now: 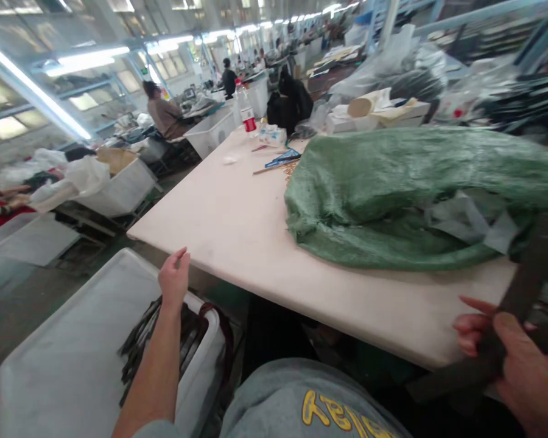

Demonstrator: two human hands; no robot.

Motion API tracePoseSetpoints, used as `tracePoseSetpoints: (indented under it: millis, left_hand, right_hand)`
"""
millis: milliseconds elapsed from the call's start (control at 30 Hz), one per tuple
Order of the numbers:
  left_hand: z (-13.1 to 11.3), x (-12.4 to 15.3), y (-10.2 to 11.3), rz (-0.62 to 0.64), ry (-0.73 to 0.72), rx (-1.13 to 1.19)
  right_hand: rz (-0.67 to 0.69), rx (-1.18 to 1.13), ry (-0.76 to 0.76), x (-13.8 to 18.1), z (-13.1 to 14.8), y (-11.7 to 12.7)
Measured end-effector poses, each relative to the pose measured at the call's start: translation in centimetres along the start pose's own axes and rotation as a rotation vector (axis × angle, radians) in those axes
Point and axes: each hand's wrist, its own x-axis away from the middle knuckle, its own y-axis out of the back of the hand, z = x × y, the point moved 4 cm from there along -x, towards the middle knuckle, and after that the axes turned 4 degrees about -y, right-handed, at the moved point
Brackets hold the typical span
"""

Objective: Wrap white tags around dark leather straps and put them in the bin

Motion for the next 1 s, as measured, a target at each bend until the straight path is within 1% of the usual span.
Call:
tracePoseSetpoints:
  millis: [33, 100, 167, 233, 300, 333, 367, 433, 500, 600, 667, 767, 833, 1000]
  left_hand:
    - [-4.0, -0.3, -1.6, 0.038, -0.121, 0.094]
    - [-12.4, 0.5, -4.8, 0.176, -0.341, 0.268]
    - [-20.3, 2.8, -7.9, 0.352, -0.524, 0.47]
    - [-27.4, 5.6, -11.0, 0.543, -0.672, 0.656]
    - [-33.3, 8.5, -13.9, 0.701, -0.784, 0.761]
    - [-35.9, 9.8, -15.5, 0.774, -0.816, 0.77]
    - [-38.2, 11.1, -17.0, 0.853, -0.827, 0.75]
    - [-42.0, 13.4, -19.9, 1.007, -0.79, 0.659]
    - [-45.0, 15.4, -22.1, 1.106, -0.753, 0.553]
    - [-48.1, 17.5, -23.8, 1.109, -0.779, 0.431]
    - [-49.4, 18.3, -24.6, 1.104, -0.782, 0.379]
    - [-50.3, 18.9, -25.8, 1.121, -0.68, 0.409]
    - [-50.4, 18.9, -26.7, 1.138, -0.604, 0.455]
    - [-50.4, 18.6, -28.3, 1.192, -0.482, 0.578]
  right_hand:
    - [-0.011, -0.051, -0.041, 0.4, 0.2, -0.4]
    - [-0.011, -0.129, -0.062, 1.1, 0.4, -0.9]
    - [-0.004, -0.172, -0.022, 1.5, 0.4, -1.0]
    - [0.008, -0.206, 0.023, 1.6, 0.1, -0.8]
    - [0.022, -0.233, 0.056, 1.7, -0.1, -0.6]
    - [0.03, -0.241, 0.065, 1.7, -0.2, -0.5]
    - [0.036, -0.249, 0.073, 1.8, -0.3, -0.5]
    - [0.041, -0.265, 0.085, 1.9, -0.4, -0.4]
    - [0.038, -0.283, 0.091, 1.9, -0.5, -0.4]
    - [0.044, -0.298, 0.094, 2.0, -0.4, -0.4]
    - [0.059, -0.302, 0.093, 2.2, -0.3, -0.4]
    - [0.067, -0.315, 0.089, 2.3, 0.0, -0.4]
    - [0.069, -0.333, 0.096, 2.3, 0.1, -0.4]
    - [0.057, -0.377, 0.113, 2.1, -0.6, -0.3]
